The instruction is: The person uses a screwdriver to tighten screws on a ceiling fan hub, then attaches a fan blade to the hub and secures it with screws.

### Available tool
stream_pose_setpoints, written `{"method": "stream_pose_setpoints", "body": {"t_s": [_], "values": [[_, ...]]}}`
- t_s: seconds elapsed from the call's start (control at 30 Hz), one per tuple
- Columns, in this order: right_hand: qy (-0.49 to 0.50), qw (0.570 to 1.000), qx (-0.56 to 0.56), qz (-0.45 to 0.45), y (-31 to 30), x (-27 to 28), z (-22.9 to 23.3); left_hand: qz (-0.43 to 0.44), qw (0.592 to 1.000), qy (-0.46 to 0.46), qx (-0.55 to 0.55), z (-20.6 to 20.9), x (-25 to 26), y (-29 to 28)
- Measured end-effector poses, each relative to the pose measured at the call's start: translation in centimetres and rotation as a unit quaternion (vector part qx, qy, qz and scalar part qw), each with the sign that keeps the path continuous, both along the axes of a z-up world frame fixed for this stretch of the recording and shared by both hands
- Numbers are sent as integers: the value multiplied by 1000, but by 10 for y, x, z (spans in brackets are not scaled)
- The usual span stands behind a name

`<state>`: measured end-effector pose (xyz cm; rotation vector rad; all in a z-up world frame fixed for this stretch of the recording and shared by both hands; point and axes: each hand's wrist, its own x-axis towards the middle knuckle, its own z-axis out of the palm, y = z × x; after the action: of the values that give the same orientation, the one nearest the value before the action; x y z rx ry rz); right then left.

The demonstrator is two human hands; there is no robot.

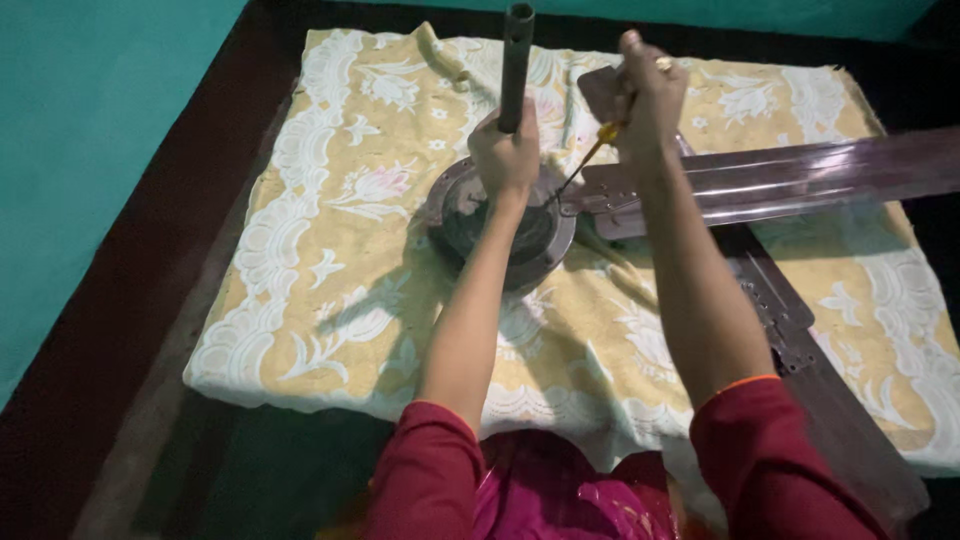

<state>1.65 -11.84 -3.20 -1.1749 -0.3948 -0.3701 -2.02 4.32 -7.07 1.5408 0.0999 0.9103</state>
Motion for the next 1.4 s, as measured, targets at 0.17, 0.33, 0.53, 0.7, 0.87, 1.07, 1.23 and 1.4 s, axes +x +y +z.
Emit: {"method": "stream_pose_setpoints", "body": {"t_s": [0.17,0.33,0.53,0.7,0.87,1.07,1.23,1.4], "values": [[-89,994,-49,48,-29,9,20,-46,999,-14,2,-5,9,4],[-101,990,-49,82,-25,12,13,-18,1000,0,20,-22,7,3],[-54,991,-15,118,-12,5,9,-13,1000,3,16,-26,5,2],[-65,983,-22,170,-10,-2,14,-27,999,14,25,-23,4,4],[-56,968,12,246,-10,1,16,-29,999,19,26,-23,5,5],[-42,976,-25,213,-7,-3,21,-29,999,42,14,-24,5,3],[-93,969,-60,220,-1,-10,25,-40,999,-3,8,-26,2,4],[-59,978,-93,179,4,-5,26,-89,996,8,-12,-23,4,9]]}}
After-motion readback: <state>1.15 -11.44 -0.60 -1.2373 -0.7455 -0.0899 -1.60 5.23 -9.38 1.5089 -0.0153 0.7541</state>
